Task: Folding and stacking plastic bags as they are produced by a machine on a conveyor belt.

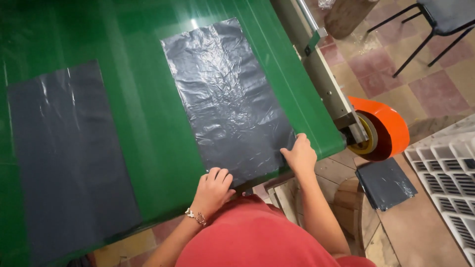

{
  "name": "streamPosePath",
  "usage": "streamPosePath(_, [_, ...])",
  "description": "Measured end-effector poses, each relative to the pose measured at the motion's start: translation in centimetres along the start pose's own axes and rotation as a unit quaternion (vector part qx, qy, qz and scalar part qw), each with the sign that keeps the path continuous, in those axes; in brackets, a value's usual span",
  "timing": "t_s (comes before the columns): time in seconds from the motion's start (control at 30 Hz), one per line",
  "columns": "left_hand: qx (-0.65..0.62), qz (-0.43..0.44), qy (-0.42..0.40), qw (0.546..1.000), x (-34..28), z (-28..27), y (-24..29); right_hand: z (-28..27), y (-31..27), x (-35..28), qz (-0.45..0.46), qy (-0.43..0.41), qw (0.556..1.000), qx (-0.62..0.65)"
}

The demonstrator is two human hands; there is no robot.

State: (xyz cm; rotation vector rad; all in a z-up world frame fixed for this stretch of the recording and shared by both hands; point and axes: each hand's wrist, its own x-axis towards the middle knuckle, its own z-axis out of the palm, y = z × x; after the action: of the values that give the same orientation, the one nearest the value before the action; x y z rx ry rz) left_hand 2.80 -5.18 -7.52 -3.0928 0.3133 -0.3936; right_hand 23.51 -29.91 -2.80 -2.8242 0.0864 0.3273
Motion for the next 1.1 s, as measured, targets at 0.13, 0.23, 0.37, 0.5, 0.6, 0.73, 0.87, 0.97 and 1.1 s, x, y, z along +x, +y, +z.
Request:
streamPosePath(0.13, [-0.035, 0.003, -0.018, 0.999, 1.3, -1.5, -0.6, 0.4, 0.4, 4.1, -0.017, -0.091, 0.996, -0.020])
streamPosePath(0.23, [-0.049, -0.019, -0.026, 0.998, 1.6, -2.9, 0.1, -2.0, -1.3, 3.9, -0.045, -0.127, 0.989, 0.054])
streamPosePath(0.37, [-0.036, -0.050, -0.047, 0.997, 2.0, -3.0, 0.8, -6.4, -5.0, 1.1, -0.078, -0.077, 0.933, 0.343])
streamPosePath(0.5, [0.001, -0.033, 0.018, 0.999, 1.2, 0.2, -1.3, -7.9, -4.1, 0.1, -0.116, -0.043, 0.908, 0.401])
streamPosePath(0.6, [-0.003, -0.019, 0.060, 0.998, 0.7, -2.7, -3.5, -8.1, -3.5, -1.4, -0.224, -0.025, 0.898, 0.378])
streamPosePath(0.73, [-0.130, -0.010, 0.021, 0.991, -0.7, -9.9, -5.5, -5.8, 1.8, -2.4, -0.282, -0.181, 0.847, 0.412])
streamPosePath(0.87, [-0.415, -0.098, -0.018, 0.904, 0.1, -17.2, -8.3, -5.3, 5.8, -2.6, -0.212, -0.465, 0.644, 0.570])
streamPosePath(0.97, [-0.508, -0.094, 0.040, 0.855, 2.4, -18.5, -10.7, -11.5, -0.7, -1.6, -0.334, -0.539, 0.540, 0.553])
streamPosePath(1.1, [-0.547, -0.156, 0.059, 0.820, 8.6, -11.8, -16.3, -7.4, -3.3, 6.4, -0.309, -0.426, 0.600, 0.603])
